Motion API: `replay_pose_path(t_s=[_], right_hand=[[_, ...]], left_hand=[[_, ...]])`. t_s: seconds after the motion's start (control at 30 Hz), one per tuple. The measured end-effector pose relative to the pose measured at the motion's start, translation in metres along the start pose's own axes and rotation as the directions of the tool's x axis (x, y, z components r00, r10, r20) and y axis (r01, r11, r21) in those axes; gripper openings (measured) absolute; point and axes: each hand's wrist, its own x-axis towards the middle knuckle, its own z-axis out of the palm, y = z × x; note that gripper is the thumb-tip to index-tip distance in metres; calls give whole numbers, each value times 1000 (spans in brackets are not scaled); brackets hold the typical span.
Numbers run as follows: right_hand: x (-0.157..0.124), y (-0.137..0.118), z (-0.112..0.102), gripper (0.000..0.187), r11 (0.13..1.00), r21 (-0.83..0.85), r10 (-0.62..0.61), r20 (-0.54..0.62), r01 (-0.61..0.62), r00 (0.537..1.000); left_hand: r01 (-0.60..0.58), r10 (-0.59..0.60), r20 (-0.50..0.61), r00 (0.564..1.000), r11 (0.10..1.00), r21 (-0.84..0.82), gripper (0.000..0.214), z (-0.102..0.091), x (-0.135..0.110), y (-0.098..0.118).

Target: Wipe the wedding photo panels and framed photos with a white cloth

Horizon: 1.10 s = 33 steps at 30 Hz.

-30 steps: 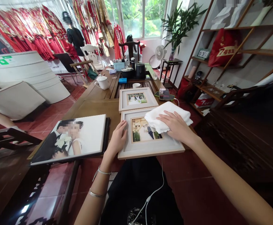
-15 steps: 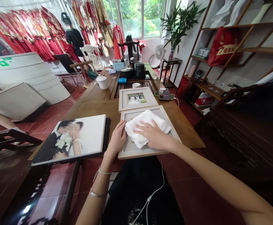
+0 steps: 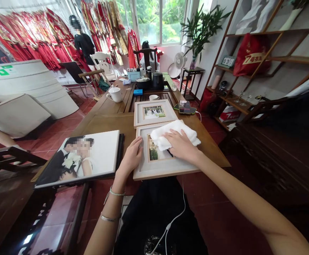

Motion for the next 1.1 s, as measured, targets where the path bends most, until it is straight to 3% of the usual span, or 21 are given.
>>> replay_pose_path(t_s=[0.13, 0.23, 0.53, 0.77, 0.87, 0.97, 1.1], right_hand=[[31, -15, 2, 79, 999, 11, 50, 36, -50, 998], [35, -29, 4, 82, 1000, -2, -28, 114, 28, 993], [-5, -48, 7, 85, 961, 135, -261, 164, 240, 951], [-33, -51, -3, 87, 874, 303, -445, 183, 381, 877], [-47, -46, -15, 89, 853, 305, -495, 215, 424, 842], [-69, -42, -26, 90, 873, 273, -465, 223, 403, 857], [-108, -36, -28, 88, 934, 130, -349, 137, 332, 927]], left_hand=[[-8, 8, 0, 1000, 1000, -16, 38, -1, 2, -2], [11, -12, -20, 1000, 999, -34, 35, -5, 5, 2], [117, -121, -92, 988, 992, -51, 42, -12, 11, 22], [215, -208, 90, 974, 974, -69, 50, -12, 11, 31], [205, -199, 111, 974, 978, -45, 52, -7, 7, 29], [127, -127, 58, 990, 992, 6, 48, 1, 2, 22], [39, -40, 50, 998, 999, 31, 49, 7, -3, 14]])
